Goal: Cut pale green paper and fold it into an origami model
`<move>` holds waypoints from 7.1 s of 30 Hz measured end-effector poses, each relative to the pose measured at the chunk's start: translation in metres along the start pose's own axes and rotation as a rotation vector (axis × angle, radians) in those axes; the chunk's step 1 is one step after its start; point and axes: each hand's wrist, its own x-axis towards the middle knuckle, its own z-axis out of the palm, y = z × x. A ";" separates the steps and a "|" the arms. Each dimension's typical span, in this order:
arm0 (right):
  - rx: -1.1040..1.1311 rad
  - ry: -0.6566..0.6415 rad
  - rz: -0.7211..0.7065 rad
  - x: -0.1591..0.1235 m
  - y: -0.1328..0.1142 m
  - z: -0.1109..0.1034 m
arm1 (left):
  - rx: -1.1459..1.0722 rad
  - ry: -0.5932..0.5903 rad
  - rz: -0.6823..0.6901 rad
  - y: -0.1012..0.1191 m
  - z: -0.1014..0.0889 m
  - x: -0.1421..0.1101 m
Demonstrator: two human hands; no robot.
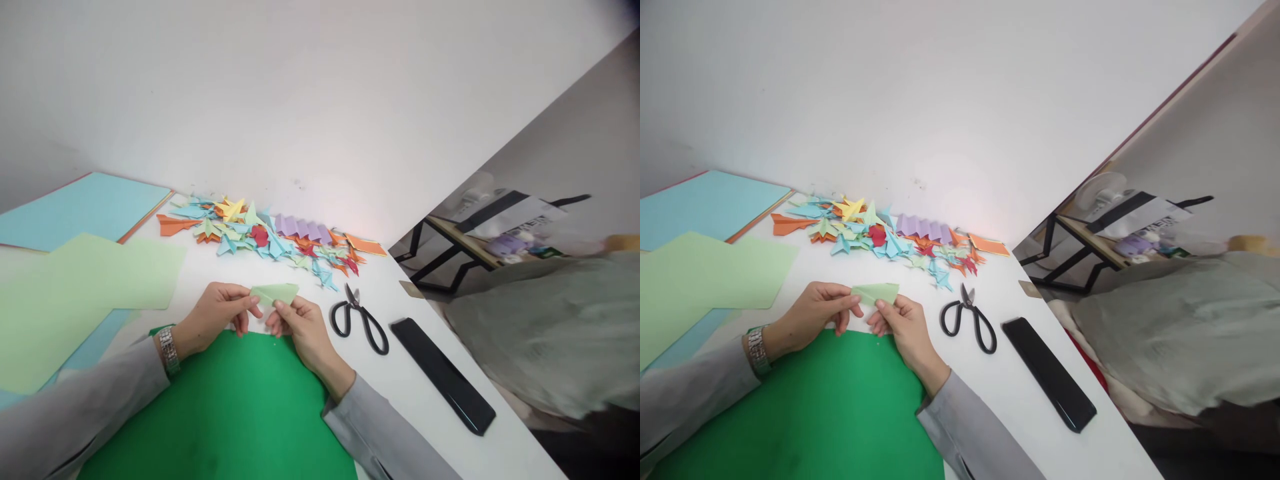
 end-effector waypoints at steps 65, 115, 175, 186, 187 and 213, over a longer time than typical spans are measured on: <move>-0.078 0.065 -0.057 -0.001 -0.003 0.000 | 0.399 0.019 0.186 0.002 0.007 -0.007; -0.373 -0.394 -0.046 -0.009 -0.013 0.002 | 0.241 -0.391 -0.065 0.003 0.001 -0.002; -0.073 0.155 -0.040 -0.002 0.003 0.007 | 0.359 -0.236 0.065 0.004 0.006 -0.006; -0.117 0.231 -0.058 -0.004 0.004 0.007 | 0.468 -0.074 0.178 0.001 0.008 -0.003; -0.121 0.227 -0.056 -0.004 0.005 0.007 | 0.484 -0.075 0.200 0.001 0.007 -0.003; -0.079 0.259 -0.123 -0.001 0.005 0.004 | 0.240 -0.104 0.027 -0.001 0.005 -0.007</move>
